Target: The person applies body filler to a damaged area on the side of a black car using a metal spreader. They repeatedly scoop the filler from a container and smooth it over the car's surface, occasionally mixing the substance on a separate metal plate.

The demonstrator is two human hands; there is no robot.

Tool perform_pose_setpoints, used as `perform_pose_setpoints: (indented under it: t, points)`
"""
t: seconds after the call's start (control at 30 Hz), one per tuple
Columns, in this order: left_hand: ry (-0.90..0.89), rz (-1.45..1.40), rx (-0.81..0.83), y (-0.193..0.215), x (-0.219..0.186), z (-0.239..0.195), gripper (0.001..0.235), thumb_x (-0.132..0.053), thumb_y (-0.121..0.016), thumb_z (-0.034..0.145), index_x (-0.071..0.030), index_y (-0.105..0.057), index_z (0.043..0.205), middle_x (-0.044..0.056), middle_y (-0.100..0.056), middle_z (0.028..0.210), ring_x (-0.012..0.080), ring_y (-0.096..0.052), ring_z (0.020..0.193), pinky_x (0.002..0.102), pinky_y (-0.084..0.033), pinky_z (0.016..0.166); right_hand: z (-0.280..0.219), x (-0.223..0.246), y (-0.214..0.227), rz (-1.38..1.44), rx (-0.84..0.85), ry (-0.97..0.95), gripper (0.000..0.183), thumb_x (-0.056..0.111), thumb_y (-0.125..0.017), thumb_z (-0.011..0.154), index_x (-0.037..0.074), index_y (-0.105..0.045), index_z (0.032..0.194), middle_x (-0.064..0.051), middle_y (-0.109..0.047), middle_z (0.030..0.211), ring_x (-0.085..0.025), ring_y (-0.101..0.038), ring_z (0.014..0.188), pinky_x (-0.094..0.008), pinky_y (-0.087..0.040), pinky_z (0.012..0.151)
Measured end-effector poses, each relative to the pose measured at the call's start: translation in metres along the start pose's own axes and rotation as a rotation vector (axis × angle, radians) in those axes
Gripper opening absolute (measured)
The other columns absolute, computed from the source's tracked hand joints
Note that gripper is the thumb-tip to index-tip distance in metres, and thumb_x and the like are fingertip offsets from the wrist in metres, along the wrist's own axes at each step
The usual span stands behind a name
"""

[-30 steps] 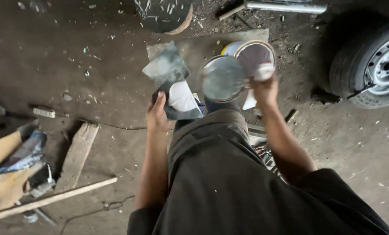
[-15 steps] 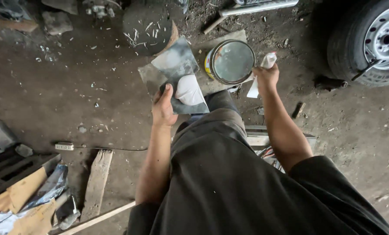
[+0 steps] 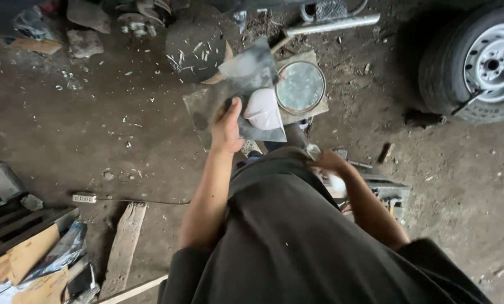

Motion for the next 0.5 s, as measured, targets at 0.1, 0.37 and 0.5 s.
perform_pose_setpoints:
  t: [0.1, 0.37, 0.5]
  points:
    - [0.046, -0.052, 0.054, -0.006, -0.004, -0.001, 0.033, -0.028, -0.075, 0.095, -0.005, -0.067, 0.118, 0.004, -0.069, 0.112, 0.0177, -0.063, 0.104, 0.039, -0.052, 0.088, -0.077, 0.045, 0.037, 0.237, -0.116, 0.239, 0.075, 0.022, -0.075, 0.083, 0.012, -0.04, 0.149, -0.015, -0.066, 0.125, -0.027, -0.07, 0.091, -0.043, -0.063, 0.076]
    - [0.022, 0.03, 0.195, -0.029, -0.001, -0.006, 0.034, -0.03, -0.074, 0.098, -0.005, -0.067, 0.119, 0.004, -0.068, 0.115, 0.0168, -0.062, 0.107, 0.034, -0.05, 0.093, -0.145, 0.072, 0.096, 0.985, -0.09, 0.876, 0.053, 0.021, -0.052, 0.113, 0.003, -0.033, 0.159, -0.016, -0.061, 0.129, -0.026, -0.064, 0.112, -0.042, -0.053, 0.096]
    - [0.048, 0.164, 0.147, -0.053, -0.012, -0.021, 0.036, -0.034, -0.071, 0.093, -0.007, -0.069, 0.116, 0.001, -0.071, 0.111, 0.0134, -0.064, 0.103, 0.032, -0.052, 0.088, -0.192, 0.124, 0.106, 0.807, -0.216, 1.019, 0.055, 0.023, -0.05, 0.113, -0.003, -0.027, 0.156, -0.015, -0.064, 0.129, -0.023, -0.063, 0.108, -0.038, -0.052, 0.095]
Point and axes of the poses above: each hand's wrist, its own z-axis towards the middle knuckle, its own y-axis out of the back of the hand, x = y × z, the point moved 1 cm from there along z, towards the middle knuckle
